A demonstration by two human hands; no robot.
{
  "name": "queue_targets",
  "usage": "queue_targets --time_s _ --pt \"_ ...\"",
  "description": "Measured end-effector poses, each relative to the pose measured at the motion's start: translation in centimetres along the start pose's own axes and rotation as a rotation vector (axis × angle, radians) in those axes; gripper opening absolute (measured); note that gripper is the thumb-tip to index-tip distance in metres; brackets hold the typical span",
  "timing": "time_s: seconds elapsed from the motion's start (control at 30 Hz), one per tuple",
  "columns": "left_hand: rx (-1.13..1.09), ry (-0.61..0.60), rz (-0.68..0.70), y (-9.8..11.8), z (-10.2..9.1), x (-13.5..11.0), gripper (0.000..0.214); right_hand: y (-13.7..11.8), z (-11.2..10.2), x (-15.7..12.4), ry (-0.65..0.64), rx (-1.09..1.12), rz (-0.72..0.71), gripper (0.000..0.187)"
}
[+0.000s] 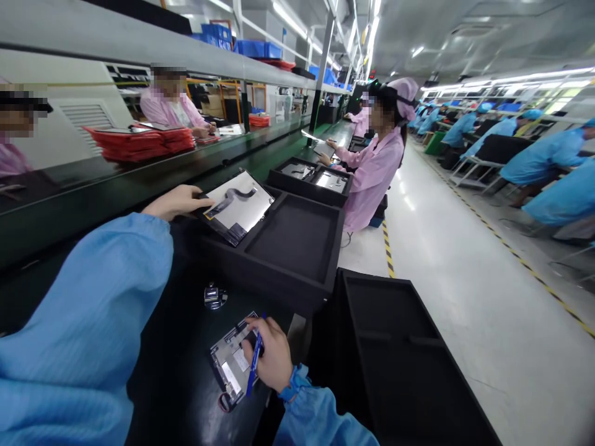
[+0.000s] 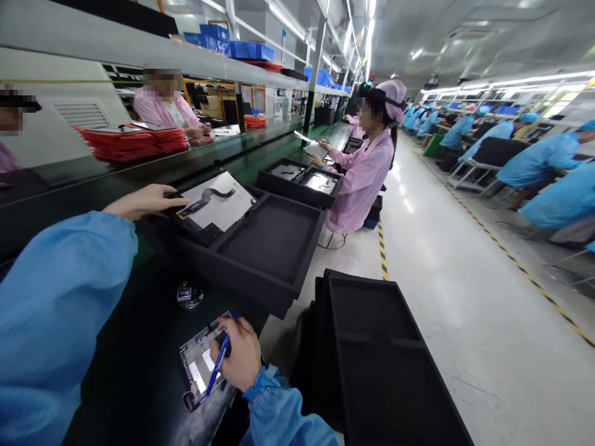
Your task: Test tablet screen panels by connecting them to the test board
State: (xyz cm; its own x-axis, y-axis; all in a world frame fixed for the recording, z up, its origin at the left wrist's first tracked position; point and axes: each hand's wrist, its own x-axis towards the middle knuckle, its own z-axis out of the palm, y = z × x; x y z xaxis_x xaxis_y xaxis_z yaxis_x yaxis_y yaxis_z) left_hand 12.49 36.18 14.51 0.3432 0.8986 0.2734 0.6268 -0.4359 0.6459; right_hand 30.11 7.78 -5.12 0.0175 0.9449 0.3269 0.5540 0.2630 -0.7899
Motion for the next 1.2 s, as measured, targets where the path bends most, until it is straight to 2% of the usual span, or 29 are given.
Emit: queue_targets --time_s 0.1,0.2,0.27,0.3,0.37,0.4,0.47,0.53,0.6,0.67,0.73,0.8,0.87,0.9,0.97,1.0,1.03,1.1,1.13,1.2 --pt "-0.196 0.004 -0.195 2.8 0.2 -0.4 0.041 0.0 0.1 -0.1 -0.006 -0.012 0.007 0.025" --pt "-0.314 0.189 -0.285 4.8 -0.9 -1.9 0.030 0.2 0.1 0.0 0.004 -0.022 -0.007 0.025" --pt "-0.430 0.337 -0.316 5.1 -2.6 -4.7 0.029 0.3 0.2 0.1 0.010 -0.028 -0.019 0.024" --pt "-0.534 0.426 -0.350 5.0 -3.4 -6.8 0.028 0.4 0.2 0.1 0.011 -0.031 -0.026 0.024" --pt "-0.669 0.500 -0.444 4.0 -4.9 -12.0 0.035 0.4 0.2 0.2 0.010 -0.035 -0.043 0.023" --pt "-0.676 0.482 -0.508 3.3 -5.2 -15.1 0.043 0.4 0.2 0.2 0.009 -0.037 -0.051 0.022" --pt "-0.648 0.537 -0.631 1.9 -5.1 -21.4 0.050 0.4 0.2 0.3 0.008 -0.039 -0.063 0.019" --pt "-0.654 0.543 -0.821 0.8 -3.8 -27.2 0.049 0.5 0.3 0.4 -0.002 -0.042 -0.074 0.015" --pt "-0.682 0.521 -0.986 0.1 -1.7 -31.8 0.048 0.6 0.4 0.7 -0.024 -0.051 -0.094 0.014" --pt "-0.719 0.471 -1.083 -0.6 0.5 -35.1 0.047 0.7 0.4 1.0 -0.058 -0.069 -0.120 0.016" --pt "-0.758 0.401 -1.123 -1.2 2.3 -37.5 0.047 0.7 0.2 1.2 -0.082 -0.064 -0.139 0.017" --pt "-0.757 0.326 -1.092 -1.7 3.2 -39.2 0.047 0.3 -0.1 1.3 -0.063 -0.019 -0.141 0.017" --pt "-0.653 0.228 -1.011 -1.9 3.1 -40.3 0.050 -0.6 -0.6 1.3 -0.022 0.038 -0.124 0.010" --pt "-0.555 0.141 -0.971 -2.0 2.7 -40.7 0.052 -1.3 -0.7 1.2 -0.013 0.067 -0.105 0.010" --pt "-0.206 0.013 -0.917 -2.2 1.7 -41.2 0.049 -2.9 -0.8 1.0 -0.039 0.149 -0.051 0.019" --pt "0.015 0.002 -0.891 -2.4 1.2 -41.2 0.045 -3.8 -0.7 0.9 -0.071 0.206 -0.021 0.022" --pt "0.226 0.042 -0.852 -2.6 0.8 -41.2 0.041 -4.8 -0.3 0.8 -0.117 0.267 0.004 0.025" --pt "0.483 0.192 -0.702 -3.3 0.7 -40.8 0.037 -6.6 0.8 0.4 -0.275 0.360 0.030 0.027" --pt "0.503 0.239 -0.602 -3.8 1.0 -40.6 0.037 -7.4 1.6 0.1 -0.383 0.383 0.034 0.024" --pt "0.406 0.226 -0.398 -4.7 2.3 -40.1 0.037 -8.5 3.3 -0.5 -0.587 0.386 0.043 0.015"
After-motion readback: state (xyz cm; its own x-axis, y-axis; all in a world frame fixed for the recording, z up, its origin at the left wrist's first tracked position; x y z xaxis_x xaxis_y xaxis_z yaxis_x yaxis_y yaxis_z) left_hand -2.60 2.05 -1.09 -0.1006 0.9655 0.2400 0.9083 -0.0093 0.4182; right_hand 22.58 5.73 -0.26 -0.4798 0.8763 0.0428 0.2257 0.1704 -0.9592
